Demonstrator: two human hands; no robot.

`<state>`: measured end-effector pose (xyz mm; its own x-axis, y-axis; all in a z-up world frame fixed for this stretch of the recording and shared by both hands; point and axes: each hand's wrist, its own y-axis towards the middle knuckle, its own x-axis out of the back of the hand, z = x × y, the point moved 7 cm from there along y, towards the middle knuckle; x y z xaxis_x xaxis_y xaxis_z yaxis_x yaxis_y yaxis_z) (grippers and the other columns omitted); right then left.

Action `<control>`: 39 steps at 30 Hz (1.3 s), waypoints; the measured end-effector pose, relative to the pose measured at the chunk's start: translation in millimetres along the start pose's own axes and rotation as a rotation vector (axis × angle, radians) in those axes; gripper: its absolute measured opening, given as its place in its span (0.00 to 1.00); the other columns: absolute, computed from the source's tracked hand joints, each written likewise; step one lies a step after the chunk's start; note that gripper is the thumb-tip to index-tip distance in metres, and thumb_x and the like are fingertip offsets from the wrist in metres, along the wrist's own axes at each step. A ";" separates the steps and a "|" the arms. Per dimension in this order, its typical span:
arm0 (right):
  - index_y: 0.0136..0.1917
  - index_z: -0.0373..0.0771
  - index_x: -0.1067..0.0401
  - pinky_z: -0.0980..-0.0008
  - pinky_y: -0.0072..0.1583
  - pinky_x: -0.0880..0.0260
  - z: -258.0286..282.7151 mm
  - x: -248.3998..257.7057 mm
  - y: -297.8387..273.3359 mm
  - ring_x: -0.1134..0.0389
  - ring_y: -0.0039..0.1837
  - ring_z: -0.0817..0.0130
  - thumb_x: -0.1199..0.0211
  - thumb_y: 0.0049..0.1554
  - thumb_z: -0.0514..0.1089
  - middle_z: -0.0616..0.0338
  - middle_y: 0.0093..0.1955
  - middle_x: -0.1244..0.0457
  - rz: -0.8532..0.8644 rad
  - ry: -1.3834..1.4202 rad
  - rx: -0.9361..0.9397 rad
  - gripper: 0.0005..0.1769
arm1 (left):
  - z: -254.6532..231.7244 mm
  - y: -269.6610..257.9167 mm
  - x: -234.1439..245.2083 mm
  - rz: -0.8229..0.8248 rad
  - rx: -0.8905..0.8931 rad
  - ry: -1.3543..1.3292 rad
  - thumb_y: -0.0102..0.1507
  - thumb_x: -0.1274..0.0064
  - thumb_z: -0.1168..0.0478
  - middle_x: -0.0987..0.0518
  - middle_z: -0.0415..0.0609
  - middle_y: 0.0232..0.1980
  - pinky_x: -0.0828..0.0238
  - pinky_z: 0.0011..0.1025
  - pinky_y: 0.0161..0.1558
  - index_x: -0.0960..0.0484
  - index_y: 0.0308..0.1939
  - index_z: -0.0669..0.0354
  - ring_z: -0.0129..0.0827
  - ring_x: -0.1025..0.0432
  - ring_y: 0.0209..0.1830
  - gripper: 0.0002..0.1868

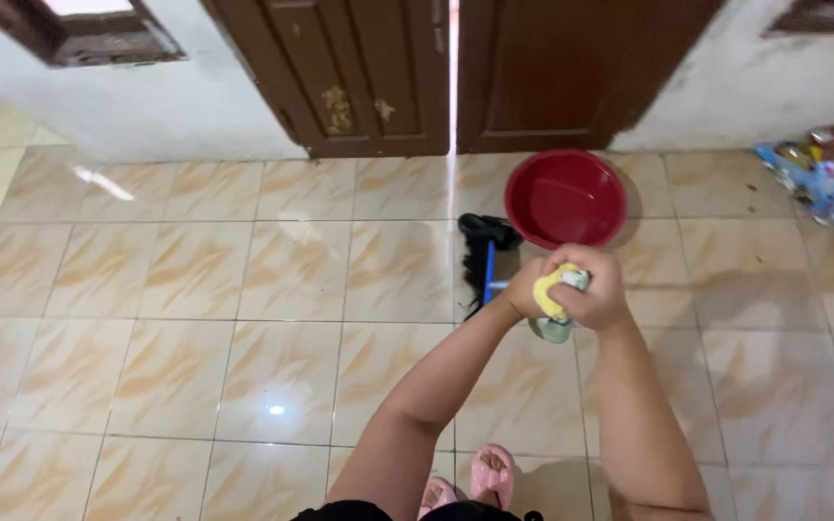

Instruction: Sweeping the tiled floor of a house using a broom.

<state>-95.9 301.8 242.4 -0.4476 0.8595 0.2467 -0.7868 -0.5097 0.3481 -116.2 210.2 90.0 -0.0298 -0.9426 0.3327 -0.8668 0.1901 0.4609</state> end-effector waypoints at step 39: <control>0.37 0.30 0.29 0.69 0.49 0.31 -87.9 303.4 -128.7 0.31 0.44 0.64 0.39 0.43 0.32 0.52 0.38 0.34 -0.033 0.351 -0.168 0.05 | -72.8 95.5 -302.9 -0.288 0.266 -0.022 0.47 0.32 0.54 0.17 0.56 0.36 0.24 0.37 0.40 0.18 0.40 0.56 0.47 0.20 0.37 0.20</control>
<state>-167.9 631.6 192.9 -0.5163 0.8509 -0.0969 -0.8487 -0.4933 0.1905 -153.7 533.9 93.2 0.2250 -0.9533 0.2016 -0.9401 -0.1580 0.3020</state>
